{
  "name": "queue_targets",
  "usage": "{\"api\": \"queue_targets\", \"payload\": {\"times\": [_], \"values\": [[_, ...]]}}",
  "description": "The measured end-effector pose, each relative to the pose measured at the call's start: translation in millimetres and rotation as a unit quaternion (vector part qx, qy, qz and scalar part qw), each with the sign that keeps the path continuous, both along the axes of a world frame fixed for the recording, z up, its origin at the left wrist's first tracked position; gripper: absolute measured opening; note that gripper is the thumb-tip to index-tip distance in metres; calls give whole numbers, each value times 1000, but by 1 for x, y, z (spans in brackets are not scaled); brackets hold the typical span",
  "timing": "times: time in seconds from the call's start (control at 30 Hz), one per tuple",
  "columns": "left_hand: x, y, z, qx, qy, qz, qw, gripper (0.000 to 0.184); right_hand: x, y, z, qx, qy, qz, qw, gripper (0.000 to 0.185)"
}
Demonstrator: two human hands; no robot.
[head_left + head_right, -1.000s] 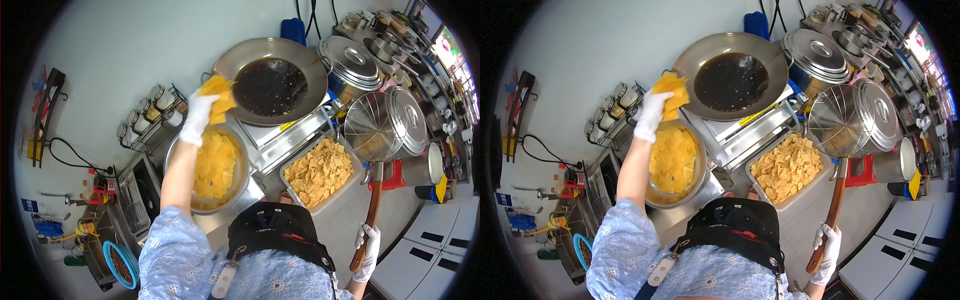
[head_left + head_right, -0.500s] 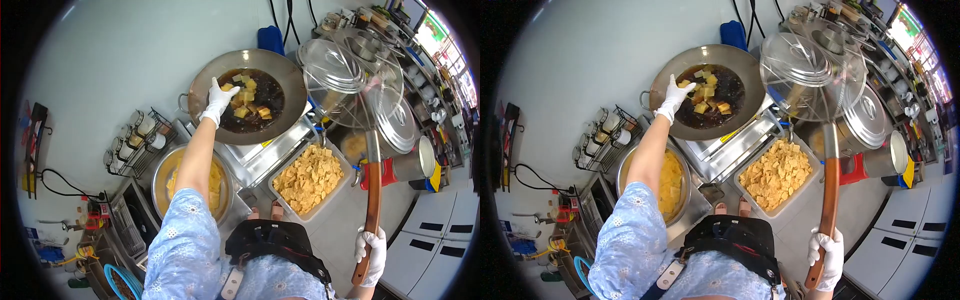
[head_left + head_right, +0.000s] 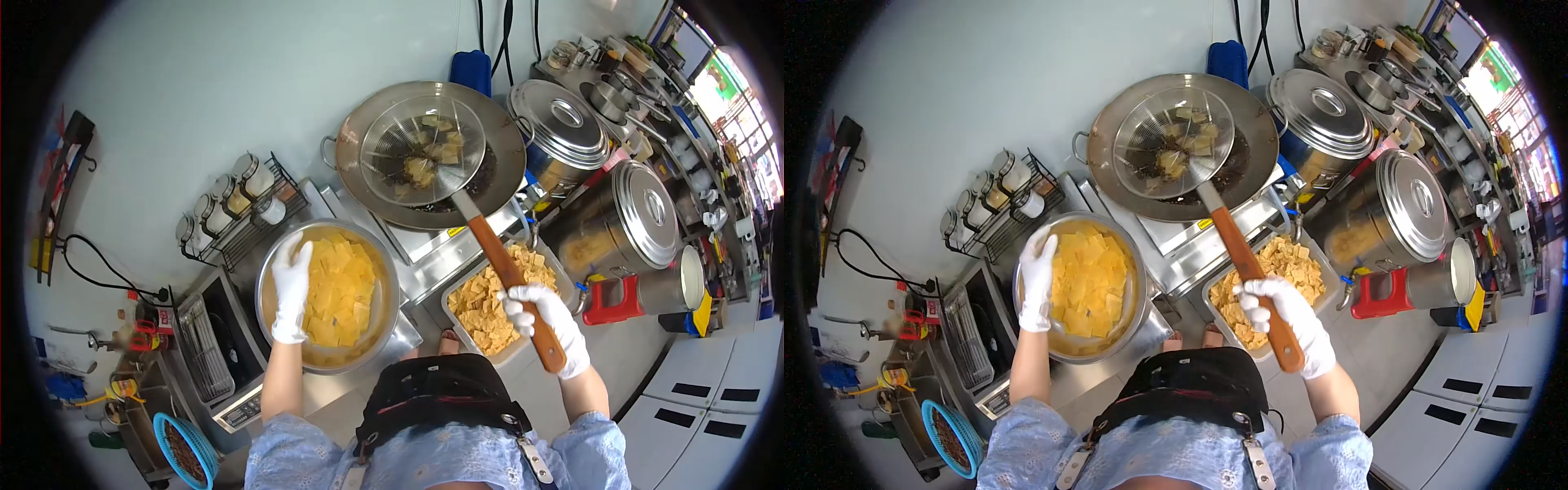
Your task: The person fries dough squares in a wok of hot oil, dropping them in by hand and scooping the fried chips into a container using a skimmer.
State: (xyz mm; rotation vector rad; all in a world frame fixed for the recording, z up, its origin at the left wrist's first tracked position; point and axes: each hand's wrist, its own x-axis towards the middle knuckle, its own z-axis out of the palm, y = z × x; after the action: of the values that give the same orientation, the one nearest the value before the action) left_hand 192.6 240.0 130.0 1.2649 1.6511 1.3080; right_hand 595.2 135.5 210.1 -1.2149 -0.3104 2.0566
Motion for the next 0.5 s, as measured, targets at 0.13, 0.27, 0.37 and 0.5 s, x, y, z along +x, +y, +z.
{"api": "queue_targets", "payload": {"times": [0.13, 0.27, 0.37, 0.5], "values": [[-31, -37, -30, -60, -84, 49, 993, 27, 9, 17, -12, 18, -11, -15, 1000, 22], [-43, -59, -63, -70, -72, 65, 993, 26, 11, 8, -5, -22, 2, -65, 998, 21], [-38, -77, -69, -123, -187, 61, 973, 25, 4, -7, 1, -51, 63, -106, 991, 20], [-49, -100, -80, -161, -203, 51, 964, 24, -6, -8, -7, -101, 229, -110, 962, 20]]}}
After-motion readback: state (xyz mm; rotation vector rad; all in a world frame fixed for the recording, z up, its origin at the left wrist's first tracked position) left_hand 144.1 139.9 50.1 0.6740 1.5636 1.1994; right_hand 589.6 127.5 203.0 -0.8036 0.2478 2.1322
